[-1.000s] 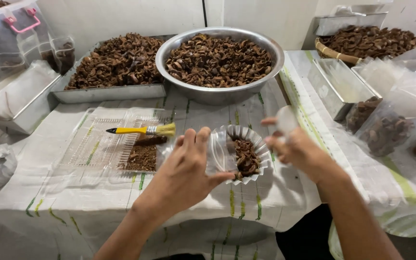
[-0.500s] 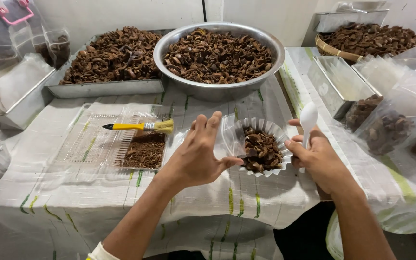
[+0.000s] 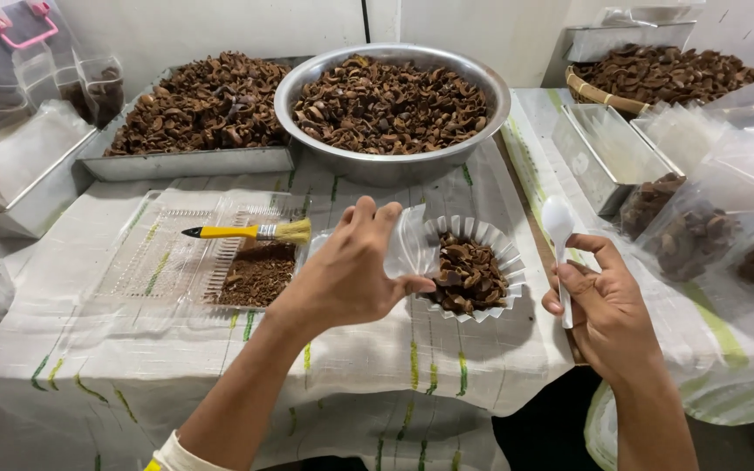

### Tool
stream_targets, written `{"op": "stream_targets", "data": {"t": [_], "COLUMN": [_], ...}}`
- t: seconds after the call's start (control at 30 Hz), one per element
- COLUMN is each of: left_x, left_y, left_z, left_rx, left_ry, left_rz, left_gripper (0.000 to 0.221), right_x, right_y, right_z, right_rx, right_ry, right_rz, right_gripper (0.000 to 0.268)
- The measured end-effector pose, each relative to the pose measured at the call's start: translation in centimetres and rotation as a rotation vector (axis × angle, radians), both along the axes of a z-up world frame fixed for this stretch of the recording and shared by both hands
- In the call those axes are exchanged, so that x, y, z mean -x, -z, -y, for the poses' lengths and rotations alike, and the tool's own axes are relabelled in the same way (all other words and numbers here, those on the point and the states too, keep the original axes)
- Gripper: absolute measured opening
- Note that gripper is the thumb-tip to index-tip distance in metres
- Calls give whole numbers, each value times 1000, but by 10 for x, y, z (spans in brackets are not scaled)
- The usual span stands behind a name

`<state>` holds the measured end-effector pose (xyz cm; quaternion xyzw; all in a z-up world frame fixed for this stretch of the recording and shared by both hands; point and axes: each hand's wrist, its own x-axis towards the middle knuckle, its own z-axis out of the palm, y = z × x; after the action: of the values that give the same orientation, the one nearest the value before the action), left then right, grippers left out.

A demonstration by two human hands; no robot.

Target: The person is manually bagging dried star anise by scooping them into a paper liner and then into small plastic bags.

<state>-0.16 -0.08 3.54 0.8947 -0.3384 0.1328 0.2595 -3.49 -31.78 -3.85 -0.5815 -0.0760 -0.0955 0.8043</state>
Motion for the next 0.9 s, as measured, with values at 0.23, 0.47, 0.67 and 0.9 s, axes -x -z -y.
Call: {"op": "stream_targets", "data": {"t": [0.23, 0.47, 0.67, 0.9], "left_x": [-1, -9, -10, -7], "left_y": [-15, 9, 21, 22], "left_z": [-2, -1, -5, -4], "left_rx": [-154, -26, -32, -18], "left_ry": [-101, -66, -74, -83], "left_rz": [-100, -38, 20, -37], "left_gripper": [78, 98, 100, 105], "right_x": [17, 25, 23, 29], "right_y": [-15, -14, -9, -19], "right_z": [-12, -20, -23, -39], "right_rx": [373, 312, 321, 529], "right_ry": [110, 272, 440, 497], "right_rz": [56, 220, 241, 251], "right_gripper": [11, 10, 7, 10]}}
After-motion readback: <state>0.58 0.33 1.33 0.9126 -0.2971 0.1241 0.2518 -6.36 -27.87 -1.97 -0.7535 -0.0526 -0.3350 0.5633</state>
